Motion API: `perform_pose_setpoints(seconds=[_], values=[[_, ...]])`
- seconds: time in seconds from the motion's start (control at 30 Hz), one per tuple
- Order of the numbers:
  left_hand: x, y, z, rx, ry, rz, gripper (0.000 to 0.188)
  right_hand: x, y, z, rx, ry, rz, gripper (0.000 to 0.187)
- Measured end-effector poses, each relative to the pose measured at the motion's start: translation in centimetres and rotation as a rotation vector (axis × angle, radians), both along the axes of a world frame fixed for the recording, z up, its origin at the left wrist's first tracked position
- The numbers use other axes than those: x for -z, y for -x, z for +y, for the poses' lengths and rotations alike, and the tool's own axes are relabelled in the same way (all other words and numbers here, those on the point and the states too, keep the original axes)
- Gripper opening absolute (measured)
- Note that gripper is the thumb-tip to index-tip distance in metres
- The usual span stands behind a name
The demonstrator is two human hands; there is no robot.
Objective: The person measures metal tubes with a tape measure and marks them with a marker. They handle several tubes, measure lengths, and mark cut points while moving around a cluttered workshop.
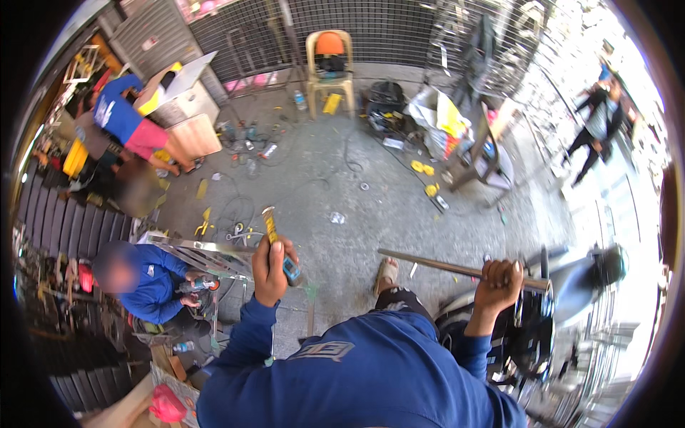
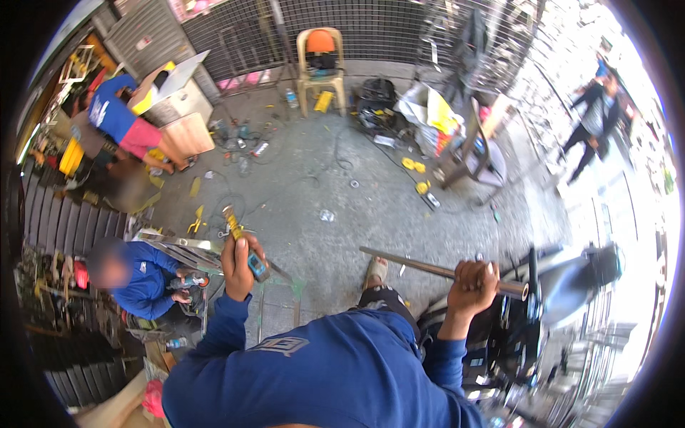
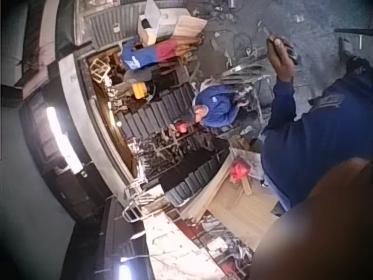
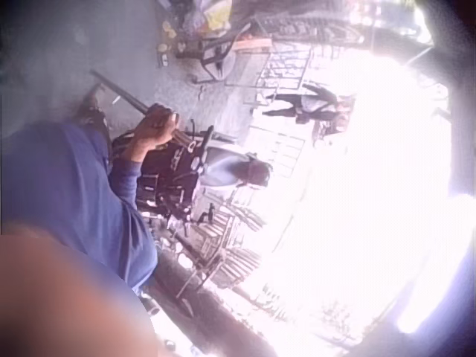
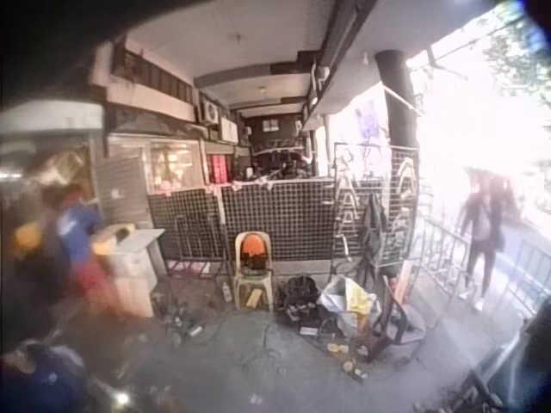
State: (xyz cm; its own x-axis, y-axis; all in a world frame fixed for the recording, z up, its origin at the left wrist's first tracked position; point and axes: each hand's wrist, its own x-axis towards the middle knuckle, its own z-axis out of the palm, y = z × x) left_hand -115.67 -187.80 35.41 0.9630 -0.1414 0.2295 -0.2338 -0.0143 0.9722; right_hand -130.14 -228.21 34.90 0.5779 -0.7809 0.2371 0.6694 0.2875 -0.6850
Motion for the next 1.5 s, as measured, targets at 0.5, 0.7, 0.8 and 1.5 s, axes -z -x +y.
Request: perform_pose_setpoints(seconds=[0.5, 0.7, 0.8, 1.5], values=[[0.4, -31.1, 0.2, -0.11, -0.274, 0.037, 0.019, 3.6, -33.9, -2.4, -0.318, 0.074, 0.222, 0.033], [5.9, -40.7, 11.9, -0.344, -0.382, 0.168, 0.042, -0.5, -53.5, 1.9, -0.729, -0.013, 0.02, 0.041], [7.4, -45.6, 18.7, -0.47, -0.325, 0.262, 0.042, -3.5, -64.5, 10.4, -0.899, 0.08, -0.1, 0.041], [18.2, -75.5, 60.9, -1.153, -0.412, 0.536, 0.03, -7.6, -113.1, 88.8, -2.172, 0.212, -0.443, 0.039]])
